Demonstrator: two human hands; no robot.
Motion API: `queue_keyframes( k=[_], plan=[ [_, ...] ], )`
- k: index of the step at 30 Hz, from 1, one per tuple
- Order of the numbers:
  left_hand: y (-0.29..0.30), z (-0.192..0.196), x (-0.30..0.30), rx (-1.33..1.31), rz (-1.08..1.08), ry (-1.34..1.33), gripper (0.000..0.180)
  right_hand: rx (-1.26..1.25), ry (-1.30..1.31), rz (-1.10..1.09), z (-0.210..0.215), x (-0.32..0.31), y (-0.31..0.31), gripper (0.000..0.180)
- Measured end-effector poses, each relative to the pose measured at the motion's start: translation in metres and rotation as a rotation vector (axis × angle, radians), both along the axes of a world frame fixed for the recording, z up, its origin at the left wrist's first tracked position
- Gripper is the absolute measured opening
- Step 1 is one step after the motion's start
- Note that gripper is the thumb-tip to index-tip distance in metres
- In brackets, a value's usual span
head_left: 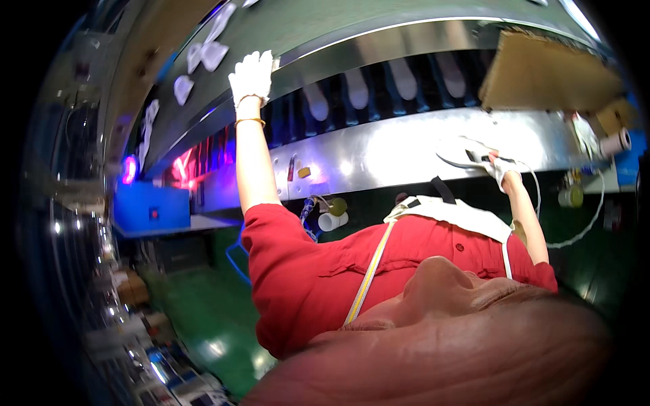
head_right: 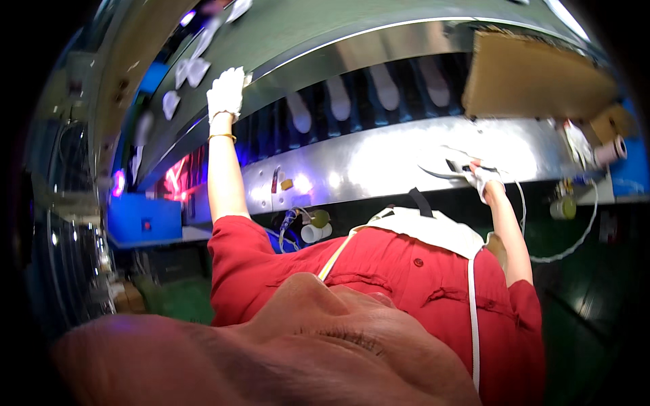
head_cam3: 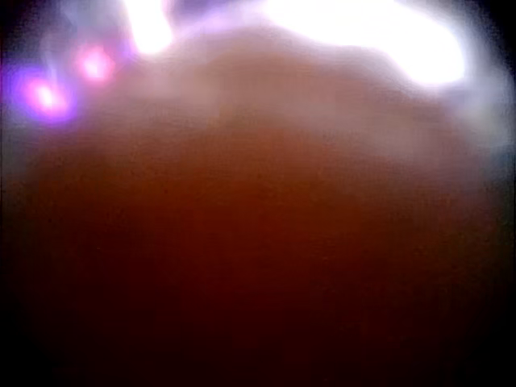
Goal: The person wipes the bottom of shoe soles with a tool and then places the soles onto an assembly line conveyor.
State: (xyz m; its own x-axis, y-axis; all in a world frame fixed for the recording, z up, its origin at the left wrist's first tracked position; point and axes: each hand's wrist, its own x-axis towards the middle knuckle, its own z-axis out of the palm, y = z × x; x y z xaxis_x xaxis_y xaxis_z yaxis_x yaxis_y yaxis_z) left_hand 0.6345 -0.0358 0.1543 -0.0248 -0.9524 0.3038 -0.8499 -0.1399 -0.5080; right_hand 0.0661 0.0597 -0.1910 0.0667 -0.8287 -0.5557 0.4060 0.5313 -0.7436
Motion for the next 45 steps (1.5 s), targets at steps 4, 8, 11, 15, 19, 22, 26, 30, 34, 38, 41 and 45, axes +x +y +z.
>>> queue_keyframes(
  k=[4, 8, 11, 15, 19, 22, 26, 30, 34, 38, 41, 45],
  plan=[
    [0.031, 0.003, 0.028, -0.047, 0.042, 0.043, 0.034, 0.179, 0.819, 0.361, -0.018, -0.008, -0.017, 0.068],
    [0.033, 0.003, 0.032, -0.102, -0.014, 0.081, 0.032, 0.113, 0.915, 0.463, -0.030, -0.029, -0.021, 0.043],
    [0.030, -0.005, 0.049, -0.196, -0.198, 0.158, 0.034, 0.017, 1.312, 0.546, -0.007, -0.034, -0.031, 0.039],
    [0.029, -0.003, 0.101, -0.282, -0.217, 0.401, 0.052, -0.400, 1.343, 0.398, 0.093, 0.045, -0.063, 0.028],
    [0.032, 0.032, 0.163, -0.424, -0.015, 0.173, 0.045, -1.475, 1.365, -0.041, 0.263, 0.149, -0.077, 0.012],
    [0.031, 0.034, 0.220, -0.505, 0.206, 0.128, 0.050, -1.817, 1.326, -0.226, 0.334, 0.195, -0.104, 0.027],
    [0.021, 0.047, 0.252, -0.300, 0.371, 0.300, 0.050, -1.417, 1.558, 0.041, 0.345, 0.212, -0.171, 0.015],
    [0.000, 0.059, 0.276, -0.185, 0.518, 0.511, 0.051, -1.392, 1.883, -0.021, 0.329, 0.210, -0.195, 0.022],
    [-0.011, 0.060, 0.290, -0.137, 0.377, 0.386, 0.068, -1.337, 1.710, -0.080, 0.328, 0.225, -0.186, 0.022],
    [-0.037, 0.065, 0.235, 0.176, 0.202, 0.161, 0.085, -1.379, 1.741, -0.097, 0.327, 0.215, -0.187, 0.017],
    [-0.049, 0.056, 0.199, 0.192, -0.030, 0.188, 0.076, -1.451, 1.741, -0.122, 0.323, 0.215, -0.190, 0.014],
    [-0.046, 0.064, 0.133, 0.329, -0.186, 0.180, 0.072, -1.407, 1.672, -0.127, 0.324, 0.219, -0.186, 0.016]
  ],
)
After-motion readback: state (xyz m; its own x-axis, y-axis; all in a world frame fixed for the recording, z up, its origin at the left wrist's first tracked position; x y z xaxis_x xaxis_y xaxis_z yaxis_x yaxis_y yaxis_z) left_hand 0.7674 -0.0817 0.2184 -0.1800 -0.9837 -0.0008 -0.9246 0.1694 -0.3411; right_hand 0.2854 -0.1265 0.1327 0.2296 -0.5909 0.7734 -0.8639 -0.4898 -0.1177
